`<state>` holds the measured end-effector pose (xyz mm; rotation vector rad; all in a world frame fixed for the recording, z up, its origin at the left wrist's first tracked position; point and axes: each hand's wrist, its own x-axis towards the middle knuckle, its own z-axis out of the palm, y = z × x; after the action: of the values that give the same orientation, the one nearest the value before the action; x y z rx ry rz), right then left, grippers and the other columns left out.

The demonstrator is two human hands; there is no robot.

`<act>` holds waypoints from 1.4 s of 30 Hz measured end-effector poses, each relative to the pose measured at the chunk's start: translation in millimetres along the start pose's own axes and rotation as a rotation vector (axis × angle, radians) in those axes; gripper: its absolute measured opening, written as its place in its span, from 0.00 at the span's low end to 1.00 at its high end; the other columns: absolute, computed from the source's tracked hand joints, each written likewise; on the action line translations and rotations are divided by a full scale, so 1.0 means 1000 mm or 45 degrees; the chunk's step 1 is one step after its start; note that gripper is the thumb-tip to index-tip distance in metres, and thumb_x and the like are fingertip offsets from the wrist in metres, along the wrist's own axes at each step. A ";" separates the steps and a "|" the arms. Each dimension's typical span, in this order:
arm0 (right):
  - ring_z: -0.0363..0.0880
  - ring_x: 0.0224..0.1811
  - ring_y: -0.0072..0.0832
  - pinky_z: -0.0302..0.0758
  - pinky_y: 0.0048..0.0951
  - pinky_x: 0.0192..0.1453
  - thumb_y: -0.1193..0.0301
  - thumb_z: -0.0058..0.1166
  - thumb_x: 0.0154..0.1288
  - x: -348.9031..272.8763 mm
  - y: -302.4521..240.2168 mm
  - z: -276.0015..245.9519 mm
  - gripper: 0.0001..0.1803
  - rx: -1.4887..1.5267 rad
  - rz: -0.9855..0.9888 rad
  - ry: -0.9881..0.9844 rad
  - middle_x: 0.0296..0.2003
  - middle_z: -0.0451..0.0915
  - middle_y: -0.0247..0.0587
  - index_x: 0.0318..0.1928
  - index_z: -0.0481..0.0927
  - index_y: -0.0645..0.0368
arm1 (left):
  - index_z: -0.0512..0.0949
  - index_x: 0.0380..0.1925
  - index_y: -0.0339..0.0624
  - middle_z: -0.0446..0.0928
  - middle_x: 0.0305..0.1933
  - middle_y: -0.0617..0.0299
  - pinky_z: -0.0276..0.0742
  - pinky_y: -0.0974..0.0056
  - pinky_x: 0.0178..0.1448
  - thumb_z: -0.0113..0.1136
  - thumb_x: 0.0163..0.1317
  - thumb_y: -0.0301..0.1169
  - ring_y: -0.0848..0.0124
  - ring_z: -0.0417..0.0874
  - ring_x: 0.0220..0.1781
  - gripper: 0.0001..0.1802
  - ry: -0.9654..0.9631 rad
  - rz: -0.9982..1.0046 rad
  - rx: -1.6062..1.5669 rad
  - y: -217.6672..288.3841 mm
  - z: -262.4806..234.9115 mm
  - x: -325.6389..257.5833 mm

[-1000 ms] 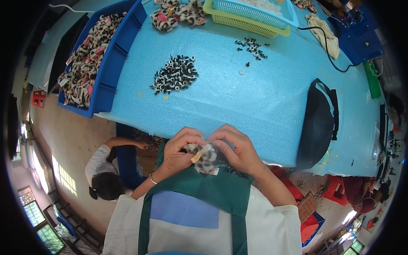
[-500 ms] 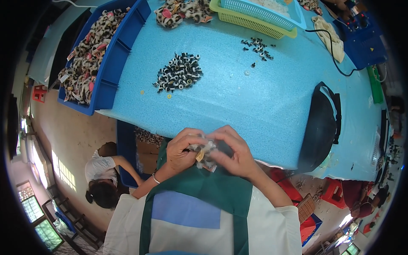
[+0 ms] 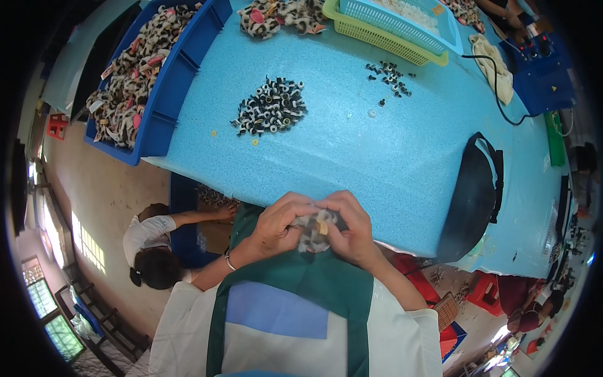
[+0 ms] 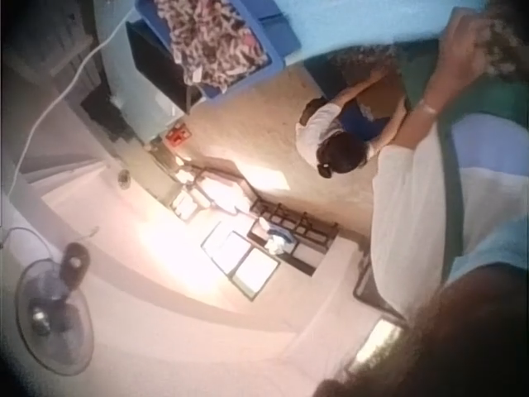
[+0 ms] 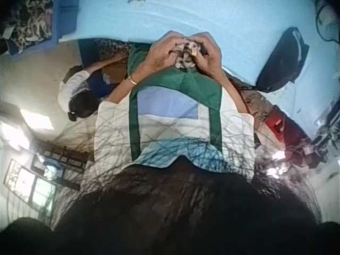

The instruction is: Manually attaching plastic components to small leopard-print fabric pieces at a production table.

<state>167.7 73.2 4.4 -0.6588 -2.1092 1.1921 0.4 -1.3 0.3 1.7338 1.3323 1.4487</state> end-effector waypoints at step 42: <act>0.69 0.39 0.22 0.65 0.22 0.46 0.76 0.47 0.66 0.046 -0.021 -0.010 0.04 0.737 0.452 -0.369 0.34 0.71 0.35 0.34 0.73 0.64 | 0.73 0.44 0.36 0.76 0.42 0.62 0.73 0.69 0.51 0.65 0.54 0.27 0.73 0.78 0.44 0.17 -0.010 -1.048 -1.631 0.018 -0.032 -0.008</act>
<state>141.0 100.2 39.4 -0.6238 -1.7567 2.0930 -22.8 -21.5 21.6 0.2888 0.6161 1.2500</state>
